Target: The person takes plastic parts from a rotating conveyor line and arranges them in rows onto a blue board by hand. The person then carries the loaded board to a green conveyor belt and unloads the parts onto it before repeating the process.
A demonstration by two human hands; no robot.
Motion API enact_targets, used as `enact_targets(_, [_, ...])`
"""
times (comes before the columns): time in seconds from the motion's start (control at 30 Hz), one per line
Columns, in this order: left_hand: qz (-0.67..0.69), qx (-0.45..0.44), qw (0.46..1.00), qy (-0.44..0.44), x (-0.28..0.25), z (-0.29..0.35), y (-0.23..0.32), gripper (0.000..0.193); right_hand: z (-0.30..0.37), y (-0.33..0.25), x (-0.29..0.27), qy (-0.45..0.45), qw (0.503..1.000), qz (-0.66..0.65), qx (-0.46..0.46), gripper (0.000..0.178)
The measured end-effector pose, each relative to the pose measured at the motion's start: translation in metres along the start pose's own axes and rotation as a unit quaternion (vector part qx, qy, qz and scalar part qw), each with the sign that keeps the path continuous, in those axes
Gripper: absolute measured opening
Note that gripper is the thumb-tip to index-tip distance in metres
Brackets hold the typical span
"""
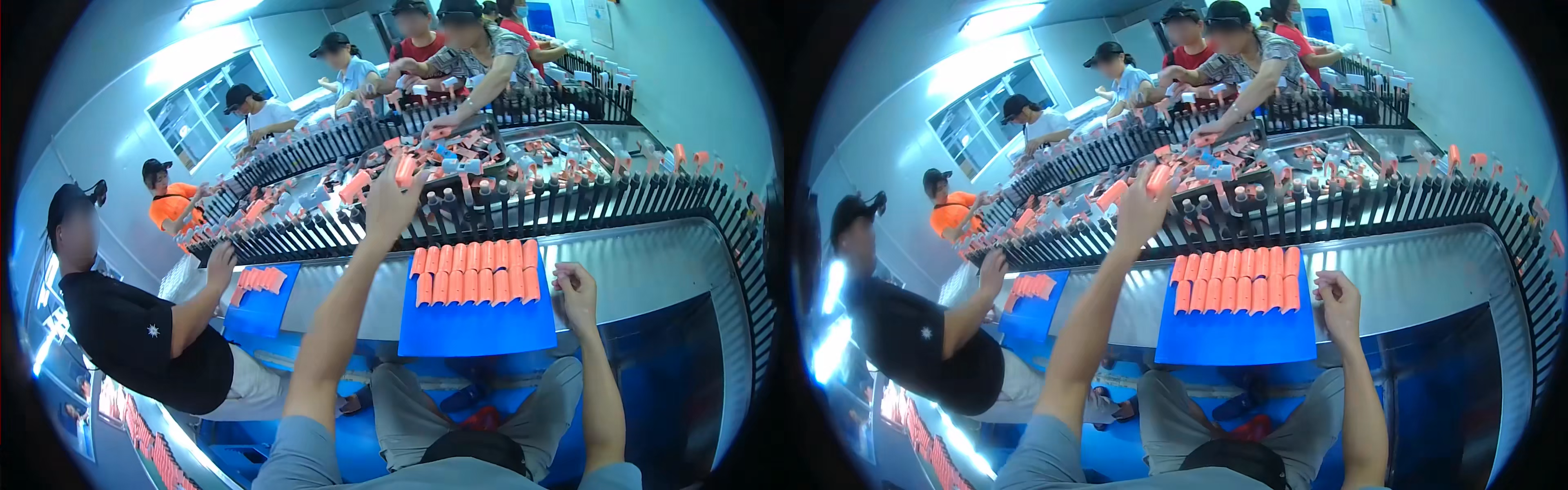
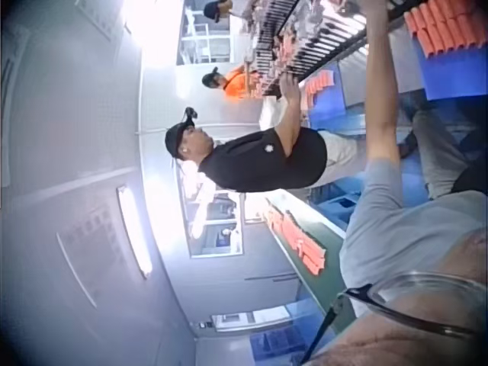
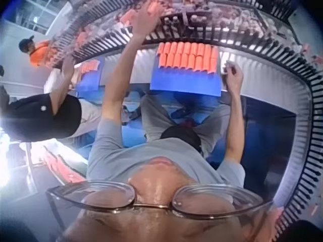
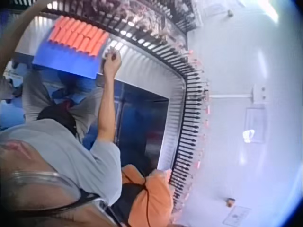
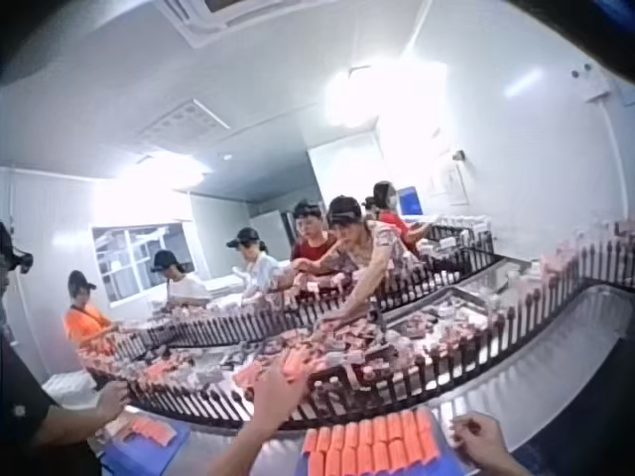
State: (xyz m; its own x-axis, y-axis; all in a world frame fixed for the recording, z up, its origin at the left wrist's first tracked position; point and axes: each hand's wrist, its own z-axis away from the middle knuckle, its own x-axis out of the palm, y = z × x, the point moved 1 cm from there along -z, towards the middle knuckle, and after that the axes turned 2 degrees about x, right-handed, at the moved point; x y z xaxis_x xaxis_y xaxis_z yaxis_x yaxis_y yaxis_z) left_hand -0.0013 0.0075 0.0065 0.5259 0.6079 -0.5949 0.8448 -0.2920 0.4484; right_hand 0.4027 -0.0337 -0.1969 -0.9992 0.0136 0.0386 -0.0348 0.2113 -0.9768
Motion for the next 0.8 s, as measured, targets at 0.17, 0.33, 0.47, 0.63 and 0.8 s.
enact_targets(0.17, [-0.205, 0.053, 0.968, -0.131, -0.057, -0.043, -0.034, 0.052, 0.008, -0.007, 0.007, -0.018, 1.000, 0.006, 0.002, 0.016])
enact_targets(0.33, [-0.281, 0.063, 0.947, -0.142, -0.070, -0.058, -0.078, 0.035, 0.001, 0.003, 0.003, -0.022, 0.999, 0.037, 0.007, 0.015])
enact_targets(0.47, [-0.180, -0.084, 0.958, -0.206, -0.105, -0.072, -0.099, 0.035, -0.004, 0.003, 0.012, -0.017, 1.000, 0.002, 0.011, 0.014])
enact_targets(0.63, [-0.243, -0.027, 0.968, 0.060, -0.142, -0.022, -0.106, 0.040, -0.004, 0.010, 0.018, -0.037, 0.999, 0.001, 0.008, 0.015])
enact_targets(0.8, [-0.151, -0.103, 0.983, 0.033, -0.063, 0.148, -0.030, 0.043, 0.001, 0.009, 0.005, -0.026, 0.999, 0.028, 0.002, 0.015])
